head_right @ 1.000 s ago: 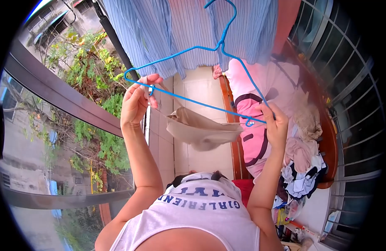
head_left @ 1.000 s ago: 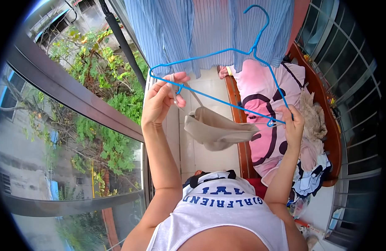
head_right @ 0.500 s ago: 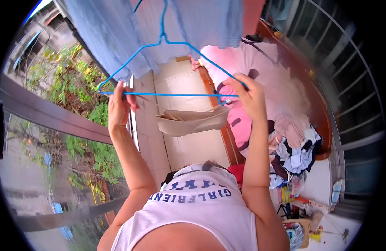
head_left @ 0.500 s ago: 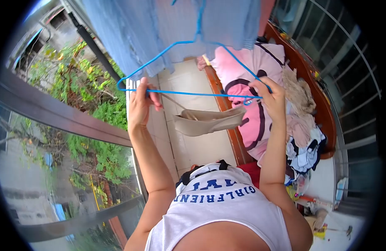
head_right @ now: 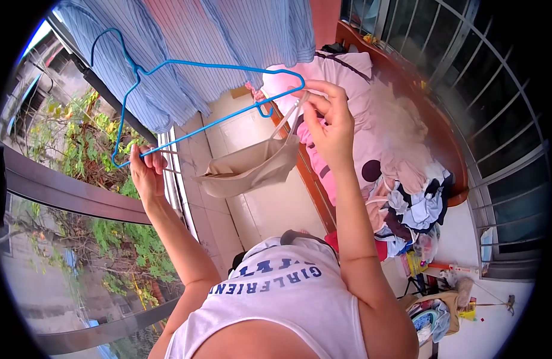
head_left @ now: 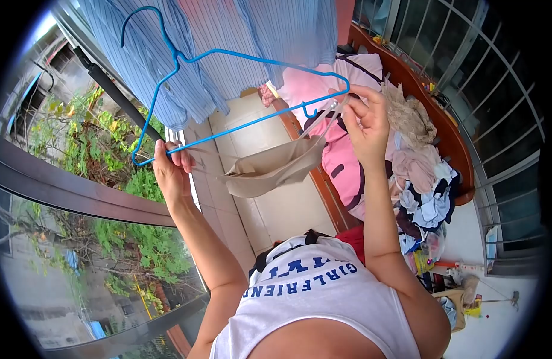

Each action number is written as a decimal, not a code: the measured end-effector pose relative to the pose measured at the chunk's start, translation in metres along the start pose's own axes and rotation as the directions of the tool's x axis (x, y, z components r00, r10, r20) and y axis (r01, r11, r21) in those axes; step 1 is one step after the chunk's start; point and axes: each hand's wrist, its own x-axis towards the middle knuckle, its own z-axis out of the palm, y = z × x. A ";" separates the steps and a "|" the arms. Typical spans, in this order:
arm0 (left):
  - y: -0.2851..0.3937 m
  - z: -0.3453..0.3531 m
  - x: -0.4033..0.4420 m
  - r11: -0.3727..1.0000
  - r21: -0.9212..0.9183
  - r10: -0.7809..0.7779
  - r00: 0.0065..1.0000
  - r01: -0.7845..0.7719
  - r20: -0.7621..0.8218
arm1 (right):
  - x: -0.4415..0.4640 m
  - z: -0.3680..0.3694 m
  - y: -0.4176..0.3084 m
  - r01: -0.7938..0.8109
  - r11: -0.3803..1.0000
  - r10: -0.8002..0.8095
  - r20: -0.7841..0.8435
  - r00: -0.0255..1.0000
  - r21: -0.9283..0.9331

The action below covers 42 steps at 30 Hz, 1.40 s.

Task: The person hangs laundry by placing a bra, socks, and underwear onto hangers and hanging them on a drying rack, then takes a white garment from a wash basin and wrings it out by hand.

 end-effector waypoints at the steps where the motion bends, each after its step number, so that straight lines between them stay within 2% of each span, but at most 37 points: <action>1: 0.000 0.000 -0.001 1.000 0.010 -0.006 1.000 0.006 -0.011 | 0.000 0.003 -0.002 0.031 0.999 -0.031 -0.016 0.999 0.009; 2: 0.000 0.001 -0.001 1.000 0.019 -0.011 1.000 0.011 -0.022 | 0.002 0.006 -0.003 0.036 0.999 -0.036 -0.015 0.999 0.008; 4: -0.003 0.001 0.001 1.000 -0.005 -0.010 1.000 0.010 -0.015 | 0.003 0.014 -0.006 0.057 0.979 -0.041 -0.085 0.996 0.193; 8: -0.005 0.007 -0.001 0.999 -0.006 -0.033 0.999 0.033 0.015 | 0.006 0.021 -0.011 0.046 0.945 -0.030 -0.055 0.998 0.323; 10: -0.005 0.010 -0.002 1.000 -0.018 -0.019 1.000 0.019 0.002 | 0.007 0.024 -0.016 -0.069 0.931 0.075 -0.002 0.997 0.359; 15: -0.003 0.012 -0.004 0.993 0.030 0.112 0.994 -0.111 -0.011 | 0.005 0.024 -0.016 -0.174 0.898 0.160 0.068 0.985 0.404; 16: -0.001 0.013 -0.004 0.993 0.030 0.112 0.994 -0.111 -0.012 | 0.005 0.023 -0.016 -0.246 0.878 0.200 0.152 0.968 0.410; 17: 0.002 0.015 -0.004 0.995 -0.003 0.102 0.994 -0.102 -0.045 | 0.005 0.022 -0.016 -0.318 0.855 0.237 0.236 0.942 0.410; 18: 0.005 0.016 -0.004 0.995 -0.036 0.092 0.993 -0.095 -0.077 | 0.006 0.017 -0.015 -0.320 0.854 0.238 0.238 0.942 0.410; 20: 0.007 0.016 -0.004 0.995 -0.066 0.065 0.992 -0.072 -0.112 | 0.010 -0.001 -0.011 -0.438 0.899 0.377 0.480 0.792 0.017; 21: 0.007 0.015 -0.005 0.996 -0.040 0.074 0.992 -0.079 -0.106 | 0.013 -0.001 -0.012 -0.311 0.945 0.323 0.412 0.852 -0.097; 22: 0.007 0.016 -0.005 0.996 -0.015 0.085 0.991 -0.087 -0.101 | 0.015 0.001 -0.015 -0.310 0.946 0.320 0.415 0.852 -0.094; 24: 0.005 0.016 -0.005 0.996 -0.040 0.079 0.992 -0.083 -0.097 | 0.019 0.005 -0.024 -0.288 0.911 0.217 0.250 0.944 0.297; 25: 0.003 0.016 -0.004 0.996 -0.027 0.080 0.990 -0.083 -0.112 | 0.017 -0.001 -0.014 -0.323 0.920 0.222 0.384 0.896 0.222; 26: 0.002 0.015 -0.002 0.996 -0.013 0.083 0.989 -0.085 -0.126 | 0.015 -0.002 -0.015 -0.323 0.920 0.220 0.388 0.895 0.224; 28: 0.001 0.014 0.000 0.996 -0.002 0.084 0.987 -0.085 -0.136 | 0.015 0.003 -0.030 -0.455 0.853 0.285 0.500 0.818 0.257; 29: 0.001 0.011 0.000 0.997 0.014 0.080 0.987 -0.078 -0.140 | 0.015 0.003 -0.031 -0.491 0.800 0.317 0.452 0.834 0.345; 30: 0.000 0.009 -0.001 0.997 0.031 0.074 0.987 -0.070 -0.144 | 0.017 0.001 -0.028 -0.489 0.800 0.311 0.455 0.834 0.349; 32: -0.001 0.007 -0.001 0.995 0.067 0.078 0.990 -0.070 -0.121 | 0.020 0.000 -0.021 -0.519 0.810 0.417 0.353 0.837 0.273; 37: -0.004 0.003 0.003 0.995 0.052 0.090 0.987 -0.083 -0.135 | 0.024 0.011 -0.028 -0.460 0.886 0.402 0.397 0.825 0.057; 42: -0.004 0.009 0.007 0.998 -0.014 0.055 0.989 -0.058 -0.139 | 0.031 0.014 -0.022 -0.374 0.923 0.329 0.316 0.890 0.092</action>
